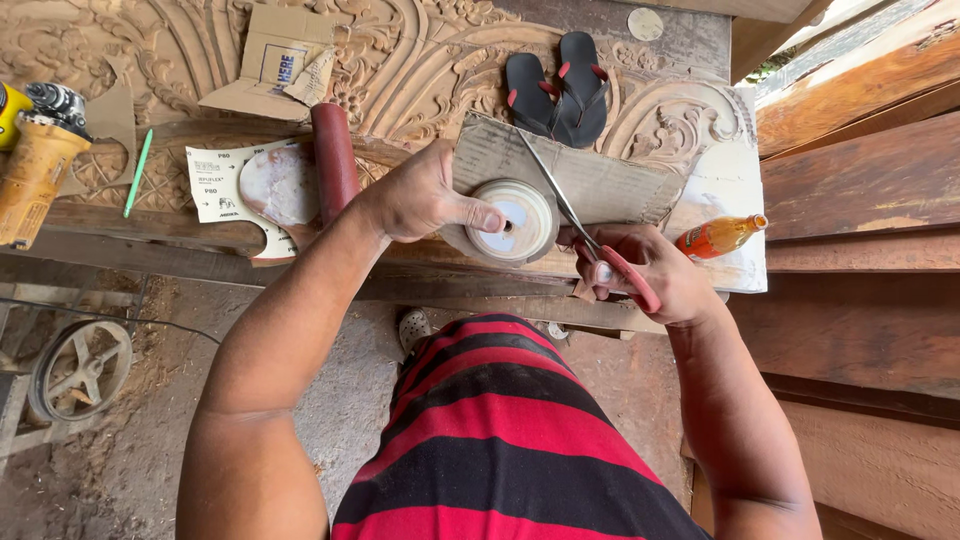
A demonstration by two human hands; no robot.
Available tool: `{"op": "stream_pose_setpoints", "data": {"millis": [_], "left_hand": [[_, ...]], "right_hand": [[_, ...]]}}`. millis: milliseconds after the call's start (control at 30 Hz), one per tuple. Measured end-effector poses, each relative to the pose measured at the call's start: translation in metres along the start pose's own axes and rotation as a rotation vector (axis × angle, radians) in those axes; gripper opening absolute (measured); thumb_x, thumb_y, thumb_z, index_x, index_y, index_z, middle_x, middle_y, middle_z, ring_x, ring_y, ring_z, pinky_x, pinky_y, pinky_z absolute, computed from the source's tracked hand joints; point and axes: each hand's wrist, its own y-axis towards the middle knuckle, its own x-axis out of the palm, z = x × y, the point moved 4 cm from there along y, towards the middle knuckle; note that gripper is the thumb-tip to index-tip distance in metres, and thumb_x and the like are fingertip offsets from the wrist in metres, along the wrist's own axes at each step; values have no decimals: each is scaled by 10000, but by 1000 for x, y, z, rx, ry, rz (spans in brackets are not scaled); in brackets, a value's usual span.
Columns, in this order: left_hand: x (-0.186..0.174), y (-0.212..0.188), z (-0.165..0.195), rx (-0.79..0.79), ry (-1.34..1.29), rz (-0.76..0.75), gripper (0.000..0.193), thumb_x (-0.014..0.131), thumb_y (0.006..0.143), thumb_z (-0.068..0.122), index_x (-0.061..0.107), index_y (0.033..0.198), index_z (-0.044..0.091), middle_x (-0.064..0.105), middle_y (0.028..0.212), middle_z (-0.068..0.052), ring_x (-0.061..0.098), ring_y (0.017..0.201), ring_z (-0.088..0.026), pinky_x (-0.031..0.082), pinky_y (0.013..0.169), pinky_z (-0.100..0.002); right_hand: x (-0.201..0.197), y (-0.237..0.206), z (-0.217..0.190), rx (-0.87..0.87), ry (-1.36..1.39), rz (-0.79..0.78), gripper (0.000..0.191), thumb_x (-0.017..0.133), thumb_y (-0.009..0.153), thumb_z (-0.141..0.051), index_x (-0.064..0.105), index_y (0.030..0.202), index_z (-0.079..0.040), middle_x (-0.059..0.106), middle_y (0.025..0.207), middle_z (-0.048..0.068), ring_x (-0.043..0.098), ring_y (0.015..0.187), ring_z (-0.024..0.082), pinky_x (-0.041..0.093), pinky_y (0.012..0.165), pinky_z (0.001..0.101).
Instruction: The person uses an angle grinder to smooth a sanding disc, then uses scissors to cut a circular piece of cardboard around the disc as a template. The person handles the cardboard, sanding disc, and scissors throughout the task.
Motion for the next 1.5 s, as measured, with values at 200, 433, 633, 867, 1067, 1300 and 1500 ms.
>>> {"op": "stream_pose_setpoints", "data": {"millis": [200, 433, 633, 867, 1067, 1300, 1500], "left_hand": [[-5, -1, -5, -89, -59, -3, 417, 859, 789, 57, 708, 1150, -88, 779, 1066, -154, 739, 953, -197, 613, 911, -347], [-16, -2, -9, 79, -26, 57, 419, 819, 809, 4, 667, 1190, -84, 765, 1119, -164, 749, 1028, -223, 612, 992, -365], [-98, -56, 35, 447, -55, 779, 462, 867, 789, 33, 519, 1093, 41, 728, 1035, -104, 771, 978, -298, 644, 926, -476], [-94, -113, 33, 543, 97, 900, 554, 888, 895, 92, 559, 1317, -54, 658, 1191, -158, 693, 1108, -318, 624, 1030, -451], [-80, -87, 16, 577, 133, 933, 657, 942, 907, 156, 534, 1388, -28, 653, 1329, -135, 639, 1230, -252, 500, 1186, -378], [-60, -73, -10, 418, 198, 846, 461, 892, 940, 92, 633, 1291, -58, 688, 1267, -130, 670, 1130, -223, 519, 1105, -335], [-55, -75, -22, 443, 170, 804, 431, 848, 959, 58, 617, 1306, -52, 689, 1223, -122, 682, 1134, -234, 542, 1105, -349]], "right_hand": [[2, -2, 5, 44, -140, 44, 450, 772, 851, -156, 700, 1239, 62, 711, 861, 77, 642, 768, 141, 532, 692, 295], [0, -5, 5, -76, -56, -157, 620, 768, 896, -222, 544, 1404, 53, 649, 1089, 65, 624, 944, 130, 524, 826, 283], [-36, -44, 44, -160, 45, -72, 838, 839, 784, -163, 448, 1502, 24, 668, 1093, 91, 664, 908, 164, 565, 797, 291], [-70, -28, 179, 163, -287, 681, 439, 698, 939, -177, 601, 1329, -1, 763, 945, 76, 629, 714, 76, 493, 599, 235], [-33, 68, 209, -215, -1019, 853, 310, 801, 945, -300, 647, 1090, -74, 735, 939, 153, 703, 800, 323, 571, 693, 433], [-15, 100, 204, -43, -1381, 628, 430, 741, 835, -307, 651, 1191, -83, 645, 1137, 158, 564, 1129, 399, 452, 902, 529], [-24, -22, 263, -265, -889, 635, 510, 739, 900, -170, 596, 1382, -79, 669, 1161, 163, 614, 1109, 365, 509, 980, 443]]}}
